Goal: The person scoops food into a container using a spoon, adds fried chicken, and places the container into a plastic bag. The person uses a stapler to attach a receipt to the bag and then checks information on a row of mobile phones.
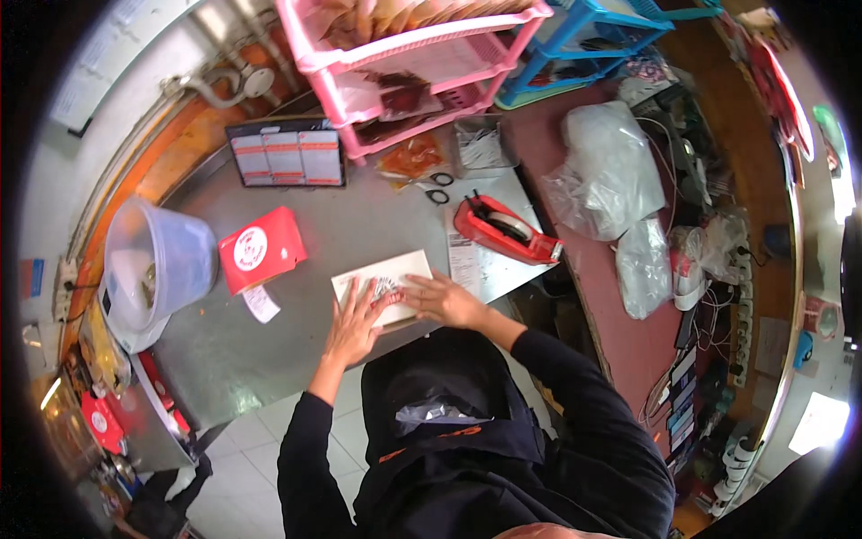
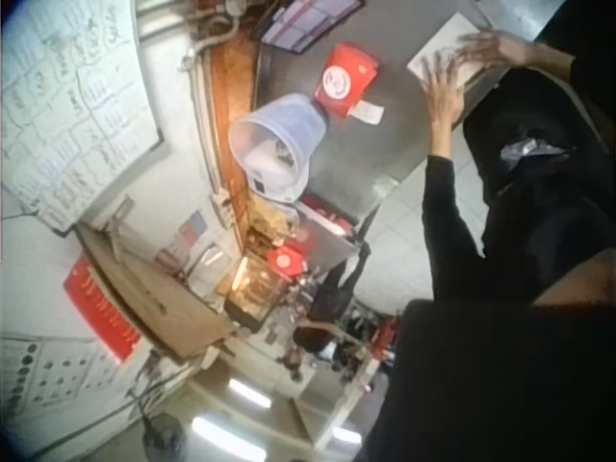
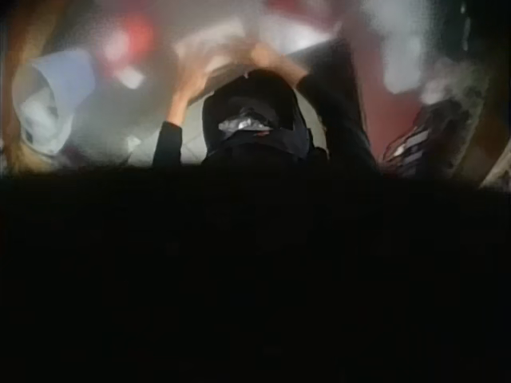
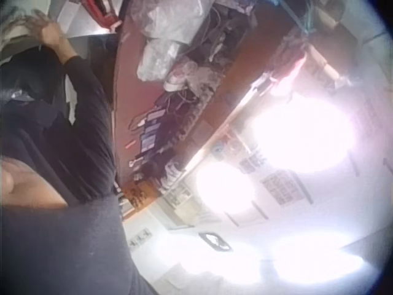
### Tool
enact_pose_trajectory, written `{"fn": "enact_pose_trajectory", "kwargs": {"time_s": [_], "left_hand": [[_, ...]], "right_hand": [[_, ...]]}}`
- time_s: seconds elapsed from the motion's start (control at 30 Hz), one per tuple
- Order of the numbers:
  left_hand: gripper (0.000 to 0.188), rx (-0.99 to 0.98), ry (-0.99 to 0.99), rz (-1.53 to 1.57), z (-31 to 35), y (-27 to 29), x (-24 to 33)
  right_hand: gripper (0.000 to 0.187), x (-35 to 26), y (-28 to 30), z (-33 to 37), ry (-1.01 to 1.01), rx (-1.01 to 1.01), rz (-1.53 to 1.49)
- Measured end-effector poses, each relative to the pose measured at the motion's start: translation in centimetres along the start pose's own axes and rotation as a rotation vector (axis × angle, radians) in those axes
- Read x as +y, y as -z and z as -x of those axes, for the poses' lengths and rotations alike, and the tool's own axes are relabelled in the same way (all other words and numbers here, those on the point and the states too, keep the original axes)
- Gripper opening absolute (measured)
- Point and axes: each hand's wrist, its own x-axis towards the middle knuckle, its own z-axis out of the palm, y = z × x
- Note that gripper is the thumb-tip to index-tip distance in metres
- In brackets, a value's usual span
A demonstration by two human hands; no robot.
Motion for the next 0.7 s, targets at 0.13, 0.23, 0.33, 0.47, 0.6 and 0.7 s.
{"fn": "enact_pose_trajectory", "kwargs": {"time_s": [0.13, 0.23, 0.33, 0.47, 0.6, 0.7], "left_hand": [[0.065, 0.040, 0.018, -0.007, -0.5, 0.5, 0.3], [0.059, 0.024, 0.014, 0.000, -3.1, 1.9, 0.8], [0.046, 0.126, -0.054, 0.075, -4.4, 0.9, 0.6], [0.035, 0.278, -0.010, 0.141, -4.2, -0.7, 1.5], [0.030, 0.455, 0.082, 0.176, -4.0, -2.2, 2.7], [0.029, 0.525, 0.128, 0.177, -3.6, -3.1, 2.7]], "right_hand": [[0.013, 2.9, 6.2, 3.3, -0.568, 0.651, 0.251], [0.017, 5.8, 10.9, 6.8, -1.028, 0.386, 0.652], [0.023, 8.4, 14.4, 11.4, -0.828, 0.074, 0.165], [0.024, 8.6, 15.9, 16.5, -0.962, 0.067, -0.197], [0.023, 8.9, 14.1, 16.1, -1.097, 0.007, 0.168], [0.021, 3.9, 14.1, 9.6, -1.174, 0.300, 0.075]]}}
